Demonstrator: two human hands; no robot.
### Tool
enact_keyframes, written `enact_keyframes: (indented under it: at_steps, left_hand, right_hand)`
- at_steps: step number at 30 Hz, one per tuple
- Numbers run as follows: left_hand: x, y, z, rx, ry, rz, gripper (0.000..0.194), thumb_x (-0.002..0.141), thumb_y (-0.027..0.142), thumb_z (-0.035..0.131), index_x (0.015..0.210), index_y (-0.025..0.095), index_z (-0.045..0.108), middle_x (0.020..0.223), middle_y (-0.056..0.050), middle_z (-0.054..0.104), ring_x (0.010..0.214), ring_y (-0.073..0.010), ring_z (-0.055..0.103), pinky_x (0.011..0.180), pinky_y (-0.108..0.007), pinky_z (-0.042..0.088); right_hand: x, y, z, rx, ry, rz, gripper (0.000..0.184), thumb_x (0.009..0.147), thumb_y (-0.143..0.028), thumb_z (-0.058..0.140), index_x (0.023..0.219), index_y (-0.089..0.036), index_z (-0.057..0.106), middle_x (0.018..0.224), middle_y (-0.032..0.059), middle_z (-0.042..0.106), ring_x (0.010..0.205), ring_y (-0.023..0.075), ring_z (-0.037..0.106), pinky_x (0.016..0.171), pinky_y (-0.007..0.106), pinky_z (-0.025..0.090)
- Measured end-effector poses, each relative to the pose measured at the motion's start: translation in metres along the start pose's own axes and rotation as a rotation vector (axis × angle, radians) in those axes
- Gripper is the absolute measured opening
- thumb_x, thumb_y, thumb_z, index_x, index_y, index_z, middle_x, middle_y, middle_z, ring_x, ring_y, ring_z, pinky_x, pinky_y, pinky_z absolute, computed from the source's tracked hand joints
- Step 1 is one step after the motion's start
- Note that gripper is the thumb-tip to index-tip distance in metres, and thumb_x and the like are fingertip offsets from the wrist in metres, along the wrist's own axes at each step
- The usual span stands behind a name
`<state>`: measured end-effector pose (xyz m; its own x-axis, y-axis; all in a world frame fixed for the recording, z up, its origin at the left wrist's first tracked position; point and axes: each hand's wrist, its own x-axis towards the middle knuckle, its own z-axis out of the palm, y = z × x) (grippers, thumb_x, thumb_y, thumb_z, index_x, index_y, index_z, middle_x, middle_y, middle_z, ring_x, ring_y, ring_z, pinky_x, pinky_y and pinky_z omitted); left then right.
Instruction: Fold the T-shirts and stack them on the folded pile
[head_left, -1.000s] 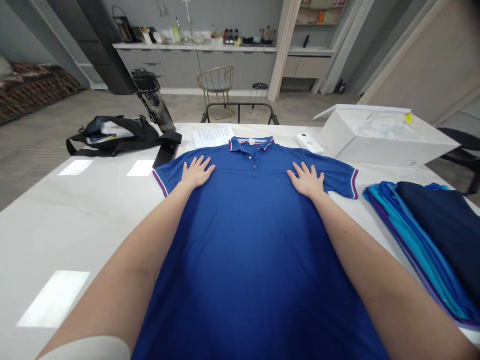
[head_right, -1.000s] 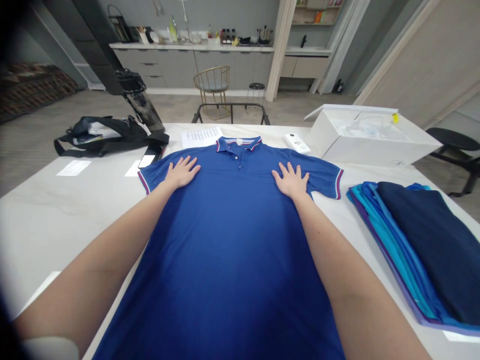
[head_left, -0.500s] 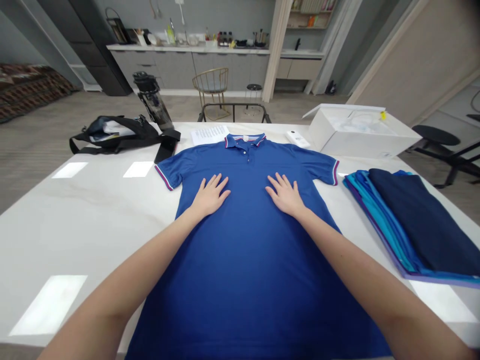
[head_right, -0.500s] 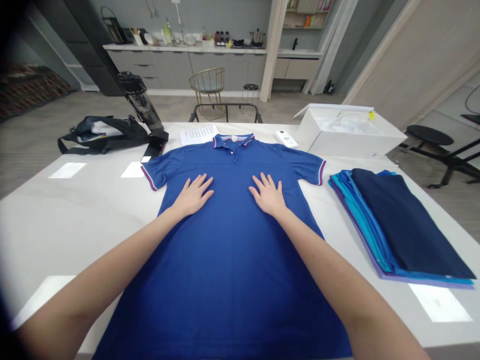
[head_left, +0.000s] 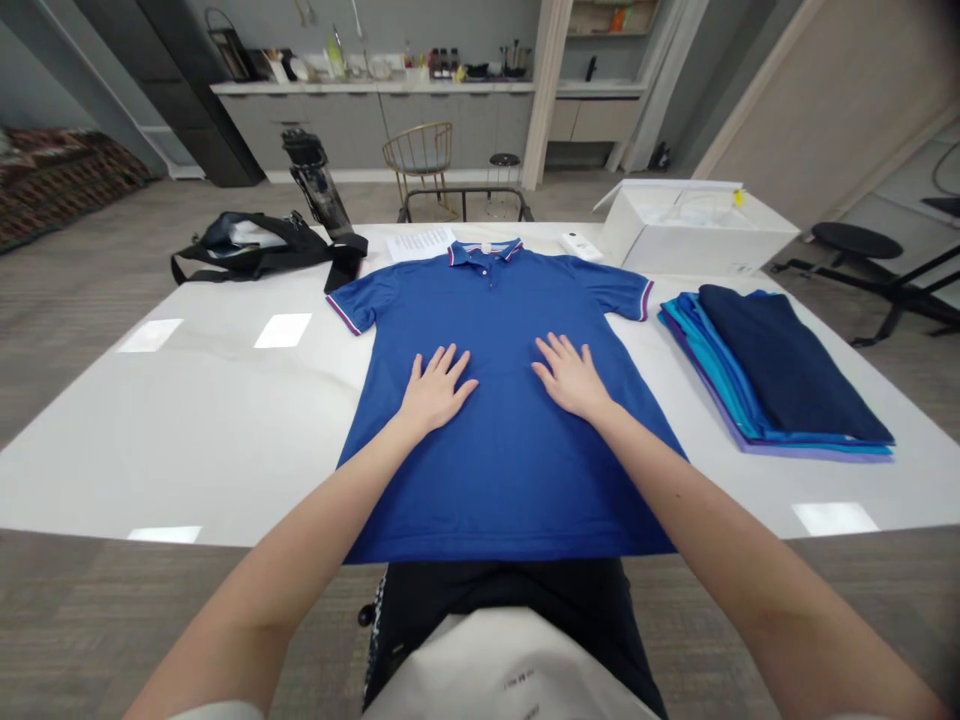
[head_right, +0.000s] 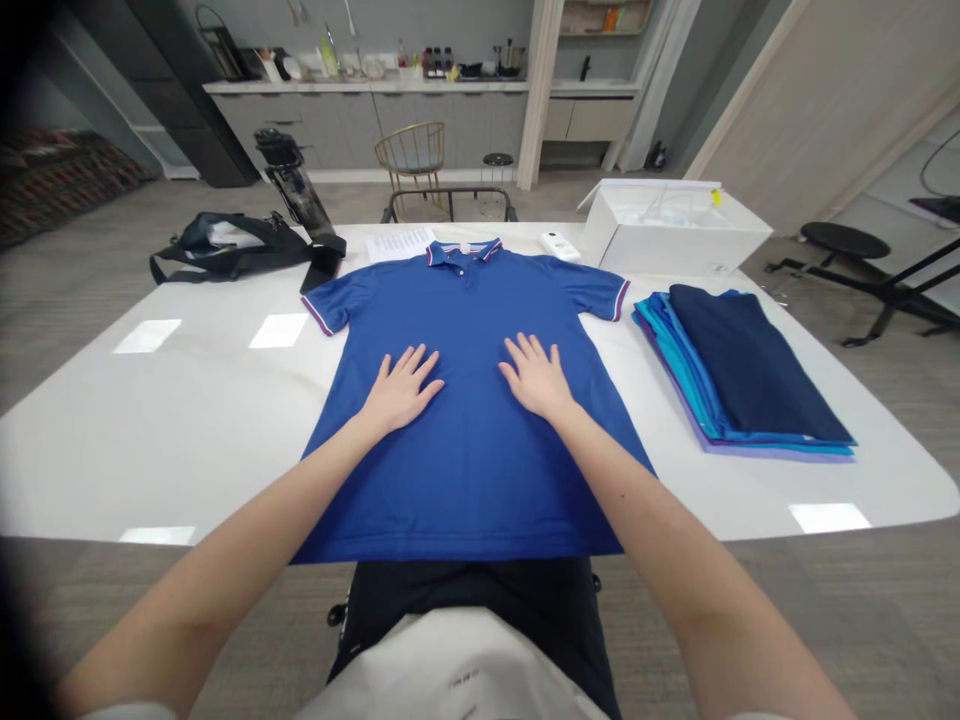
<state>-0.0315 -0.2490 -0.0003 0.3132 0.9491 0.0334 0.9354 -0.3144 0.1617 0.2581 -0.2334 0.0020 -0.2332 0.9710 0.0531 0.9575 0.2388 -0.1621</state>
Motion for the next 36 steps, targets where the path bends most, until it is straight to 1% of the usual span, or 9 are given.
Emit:
enact_keyframes:
  at_steps: [3,5,7,10,14,18,23,29,36]
  left_hand:
    - [-0.006,0.027,0.006,-0.010,0.003,0.030,0.068,0.104,0.062,0.024,0.163,0.030,0.032,0.171,-0.005,0.026,0.159,-0.0287,0.021,0.129,-0.058,0.013]
    - [-0.015,0.035,0.008,-0.004,0.013,0.018,0.067,0.104,0.062,0.025,0.163,0.030,0.033,0.170,-0.005,0.027,0.159,-0.0288,0.021,0.129,-0.058,0.014]
    - [-0.031,0.036,0.007,-0.002,0.016,0.004,0.067,0.103,0.064,0.027,0.162,0.033,0.033,0.170,-0.004,0.028,0.159,-0.0300,0.021,0.128,-0.060,0.013]
    - [-0.062,0.035,0.002,0.005,0.007,-0.022,0.068,0.100,0.069,0.032,0.161,0.039,0.034,0.170,-0.003,0.027,0.158,-0.0350,0.020,0.126,-0.068,0.011]
    - [-0.098,0.035,-0.005,0.023,0.009,-0.027,0.070,0.098,0.071,0.034,0.161,0.040,0.034,0.170,-0.003,0.027,0.158,-0.0362,0.022,0.124,-0.071,0.013]
    - [-0.119,0.027,-0.007,0.058,0.040,-0.063,0.068,0.099,0.068,0.036,0.161,0.041,0.034,0.170,-0.002,0.026,0.157,-0.0355,0.023,0.125,-0.070,0.014]
    - [-0.139,0.019,-0.005,0.077,0.010,-0.091,0.065,0.100,0.065,0.036,0.161,0.043,0.031,0.170,-0.001,0.023,0.158,-0.0357,0.020,0.123,-0.074,0.014]
    - [-0.161,0.026,-0.006,0.087,-0.028,-0.111,0.067,0.099,0.067,0.037,0.162,0.045,0.026,0.170,-0.001,0.024,0.158,-0.0368,0.018,0.120,-0.078,0.015]
    - [-0.194,0.032,-0.007,0.075,-0.041,-0.079,0.069,0.098,0.067,0.039,0.162,0.047,0.022,0.169,0.000,0.026,0.158,-0.0363,0.020,0.119,-0.078,0.021]
  right_hand:
    - [-0.012,-0.044,0.010,0.039,-0.055,-0.101,0.067,0.107,-0.059,0.017,0.164,-0.027,0.031,0.171,0.0063,0.025,0.158,0.0300,0.020,0.125,0.064,0.013]
    - [-0.021,-0.053,0.014,0.021,-0.048,-0.067,0.066,0.107,-0.061,0.018,0.163,-0.030,0.032,0.170,0.0059,0.026,0.157,0.0310,0.021,0.125,0.064,0.013]
    - [-0.032,-0.043,0.014,-0.002,-0.032,0.013,0.067,0.105,-0.064,0.020,0.163,-0.031,0.032,0.171,0.0057,0.026,0.157,0.0323,0.020,0.125,0.063,0.014]
    - [-0.055,-0.012,0.007,-0.036,-0.020,0.123,0.071,0.104,-0.067,0.020,0.164,-0.031,0.032,0.171,0.0056,0.026,0.157,0.0343,0.021,0.125,0.063,0.016]
    - [-0.092,0.017,-0.004,-0.046,-0.024,0.189,0.072,0.104,-0.066,0.022,0.164,-0.029,0.032,0.171,0.0066,0.025,0.157,0.0347,0.021,0.124,0.064,0.018]
    - [-0.130,0.021,-0.009,-0.028,0.030,0.160,0.069,0.105,-0.061,0.020,0.165,-0.027,0.027,0.172,0.0045,0.019,0.159,0.0313,0.017,0.125,0.061,0.022]
    - [-0.173,0.022,-0.004,-0.117,0.040,0.120,0.071,0.104,-0.063,0.028,0.164,-0.027,0.031,0.169,0.0056,0.030,0.157,0.0316,0.024,0.126,0.058,0.022]
    - [-0.210,0.037,-0.003,-0.150,0.047,0.139,0.071,0.103,-0.062,0.032,0.164,-0.028,0.032,0.168,0.0064,0.030,0.156,0.0359,0.024,0.124,0.061,0.025]
    - [-0.254,0.056,-0.004,-0.114,0.019,0.068,0.070,0.100,-0.063,0.037,0.163,-0.035,0.033,0.168,0.0041,0.033,0.156,0.0372,0.025,0.121,0.066,0.027]
